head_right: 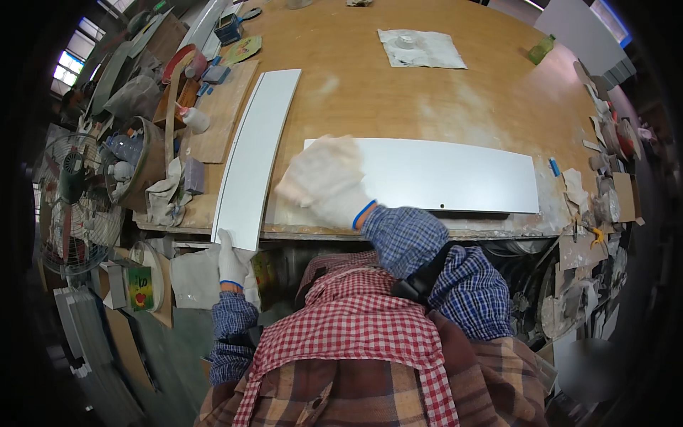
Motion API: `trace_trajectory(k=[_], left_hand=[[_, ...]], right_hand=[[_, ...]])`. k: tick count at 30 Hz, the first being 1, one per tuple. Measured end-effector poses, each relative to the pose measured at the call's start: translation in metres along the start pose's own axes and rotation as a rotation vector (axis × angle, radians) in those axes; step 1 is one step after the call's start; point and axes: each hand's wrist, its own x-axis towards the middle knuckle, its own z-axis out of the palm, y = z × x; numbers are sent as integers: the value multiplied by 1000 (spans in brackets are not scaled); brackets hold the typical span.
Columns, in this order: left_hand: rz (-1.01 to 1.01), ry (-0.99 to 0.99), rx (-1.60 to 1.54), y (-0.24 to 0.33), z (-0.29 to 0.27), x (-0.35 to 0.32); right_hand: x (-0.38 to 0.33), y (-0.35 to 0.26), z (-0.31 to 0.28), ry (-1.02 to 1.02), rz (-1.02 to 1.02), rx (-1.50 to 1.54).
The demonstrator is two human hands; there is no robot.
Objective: Cleaning and wiping white furniture panels with a cloth and stacking them on a workbench.
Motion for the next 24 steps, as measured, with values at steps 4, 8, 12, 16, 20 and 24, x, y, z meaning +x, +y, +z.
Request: trace_trajectory(k=[4, 8, 12, 16, 20, 24], left_hand=[[-101, 94, 704, 27, -37, 16], [-41, 150, 712, 59, -43, -1], [43, -12, 680, 67, 22, -15], [223, -302, 799, 38, 113, -17], [668, -384, 1220, 31, 227, -49], [962, -387, 1421, 3, 267, -22]], right_hand=[[-33, 1, -11, 54, 115, 116], [-118, 72, -68, -31, 415, -120], [-200, 116, -77, 64, 686, -496], [-104, 69, -61, -259, 552, -178], [-88, 59, -16, -24, 467, -145], [-90, 61, -2, 13, 487, -172]])
